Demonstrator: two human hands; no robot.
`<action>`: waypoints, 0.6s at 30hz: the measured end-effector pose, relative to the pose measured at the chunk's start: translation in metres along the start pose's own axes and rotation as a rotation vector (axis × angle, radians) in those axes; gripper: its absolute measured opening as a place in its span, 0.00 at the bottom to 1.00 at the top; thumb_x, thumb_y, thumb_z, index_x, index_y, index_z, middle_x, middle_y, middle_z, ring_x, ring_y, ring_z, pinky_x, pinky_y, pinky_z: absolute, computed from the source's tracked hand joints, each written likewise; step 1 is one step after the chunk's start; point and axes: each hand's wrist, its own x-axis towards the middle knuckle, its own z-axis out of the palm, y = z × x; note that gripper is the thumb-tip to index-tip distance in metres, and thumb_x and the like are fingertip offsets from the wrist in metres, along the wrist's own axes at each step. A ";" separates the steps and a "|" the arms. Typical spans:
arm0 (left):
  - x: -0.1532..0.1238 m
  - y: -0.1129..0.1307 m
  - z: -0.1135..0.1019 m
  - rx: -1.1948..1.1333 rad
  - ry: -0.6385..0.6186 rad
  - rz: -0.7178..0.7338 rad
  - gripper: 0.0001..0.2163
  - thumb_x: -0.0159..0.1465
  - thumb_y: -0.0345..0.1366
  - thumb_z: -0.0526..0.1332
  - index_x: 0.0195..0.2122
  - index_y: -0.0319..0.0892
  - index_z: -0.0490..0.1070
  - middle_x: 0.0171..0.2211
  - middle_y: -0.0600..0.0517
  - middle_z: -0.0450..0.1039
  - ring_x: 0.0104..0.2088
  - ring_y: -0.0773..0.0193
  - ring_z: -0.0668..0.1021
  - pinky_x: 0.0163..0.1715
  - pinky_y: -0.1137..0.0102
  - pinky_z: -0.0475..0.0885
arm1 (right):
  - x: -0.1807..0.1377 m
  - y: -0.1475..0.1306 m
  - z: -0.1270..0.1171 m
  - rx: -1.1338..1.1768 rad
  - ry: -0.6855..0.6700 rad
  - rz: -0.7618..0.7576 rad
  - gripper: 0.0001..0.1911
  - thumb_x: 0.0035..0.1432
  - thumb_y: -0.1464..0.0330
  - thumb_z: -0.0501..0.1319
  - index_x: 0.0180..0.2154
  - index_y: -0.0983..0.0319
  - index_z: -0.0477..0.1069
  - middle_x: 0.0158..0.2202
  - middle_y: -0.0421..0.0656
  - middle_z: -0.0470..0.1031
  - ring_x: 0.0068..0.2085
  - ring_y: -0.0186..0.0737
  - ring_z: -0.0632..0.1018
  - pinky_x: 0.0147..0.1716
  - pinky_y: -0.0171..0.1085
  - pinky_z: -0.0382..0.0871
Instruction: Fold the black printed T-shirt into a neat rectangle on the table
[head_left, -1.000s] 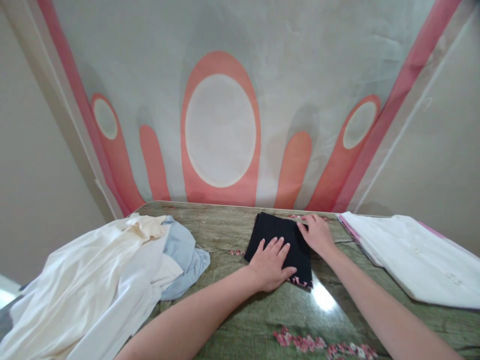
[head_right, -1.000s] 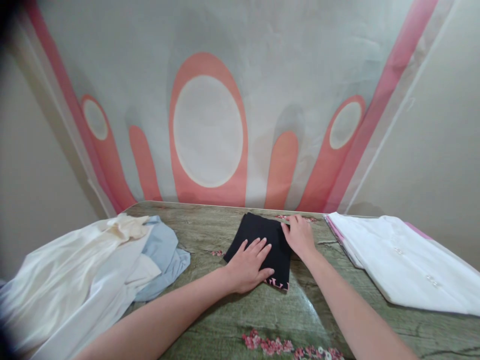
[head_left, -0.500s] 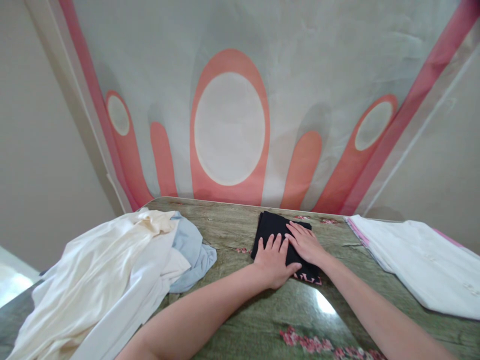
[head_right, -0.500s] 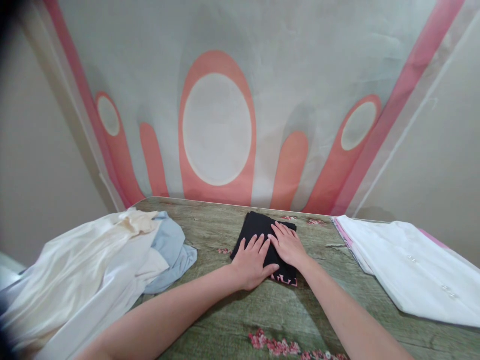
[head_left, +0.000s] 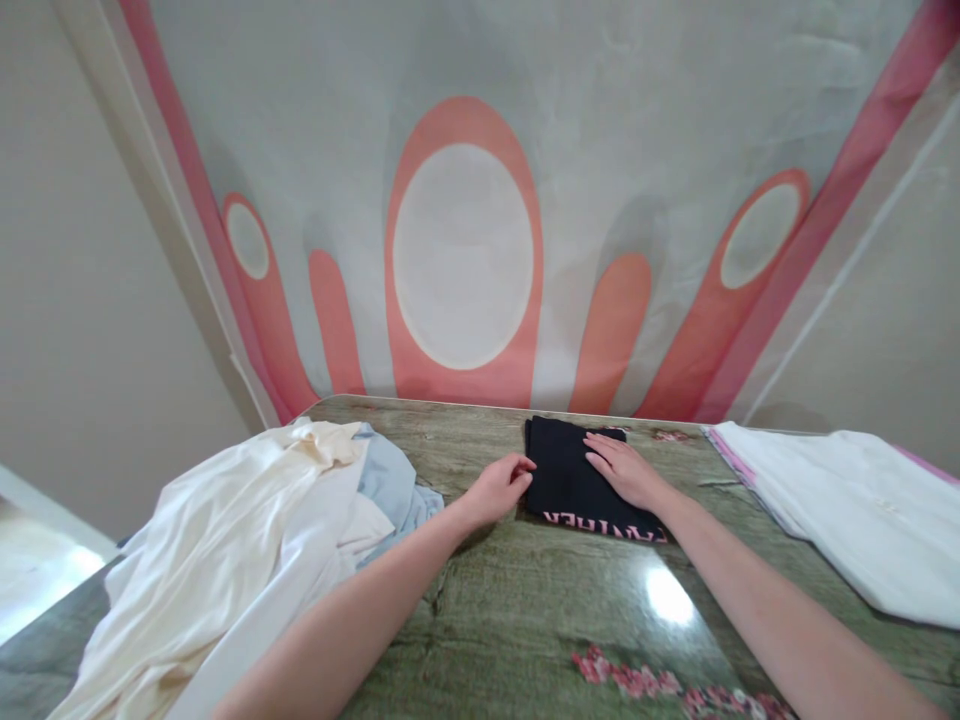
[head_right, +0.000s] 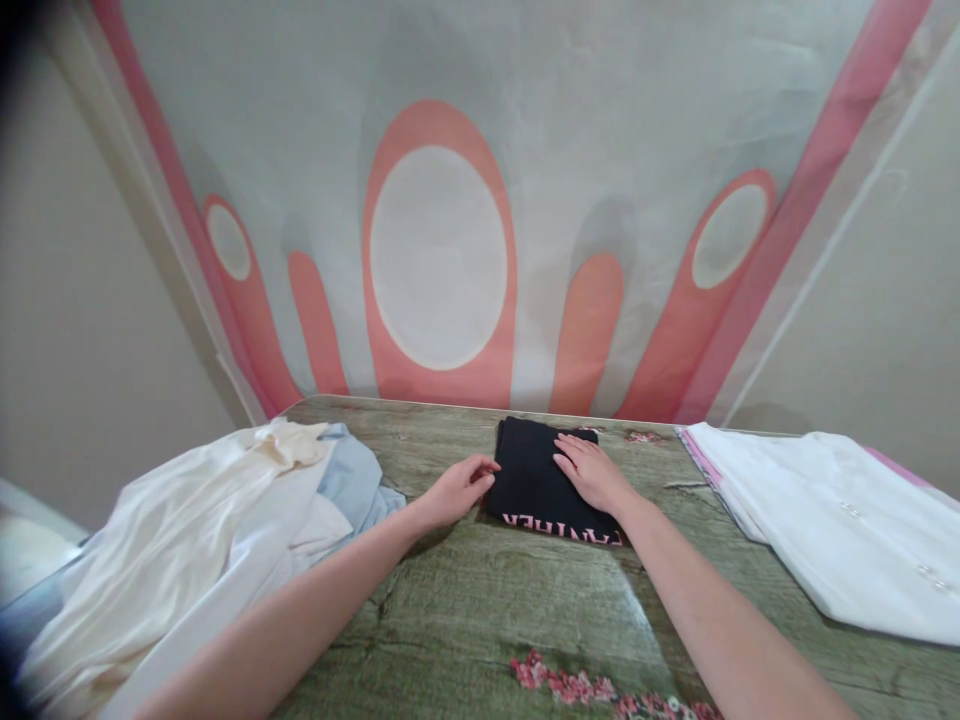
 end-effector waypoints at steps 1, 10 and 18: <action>-0.001 0.001 0.002 -0.043 -0.009 0.008 0.11 0.61 0.33 0.52 0.43 0.37 0.66 0.32 0.52 0.70 0.32 0.67 0.72 0.35 0.72 0.68 | 0.000 0.000 0.000 0.010 0.012 -0.003 0.26 0.62 0.56 0.43 0.54 0.62 0.62 0.58 0.47 0.61 0.58 0.44 0.61 0.57 0.48 0.53; -0.010 0.004 -0.005 -0.261 -0.214 0.067 0.27 0.53 0.37 0.63 0.54 0.40 0.60 0.24 0.59 0.62 0.24 0.72 0.65 0.25 0.76 0.60 | -0.001 0.003 0.003 0.035 0.040 -0.025 0.25 0.62 0.57 0.44 0.54 0.62 0.64 0.57 0.47 0.62 0.58 0.46 0.62 0.57 0.49 0.54; -0.008 -0.001 -0.010 -0.253 -0.293 -0.041 0.24 0.51 0.39 0.64 0.49 0.36 0.66 0.23 0.58 0.65 0.22 0.72 0.66 0.23 0.77 0.59 | -0.001 0.004 0.004 0.042 0.038 -0.013 0.24 0.61 0.58 0.45 0.54 0.61 0.64 0.57 0.46 0.63 0.58 0.46 0.62 0.57 0.50 0.54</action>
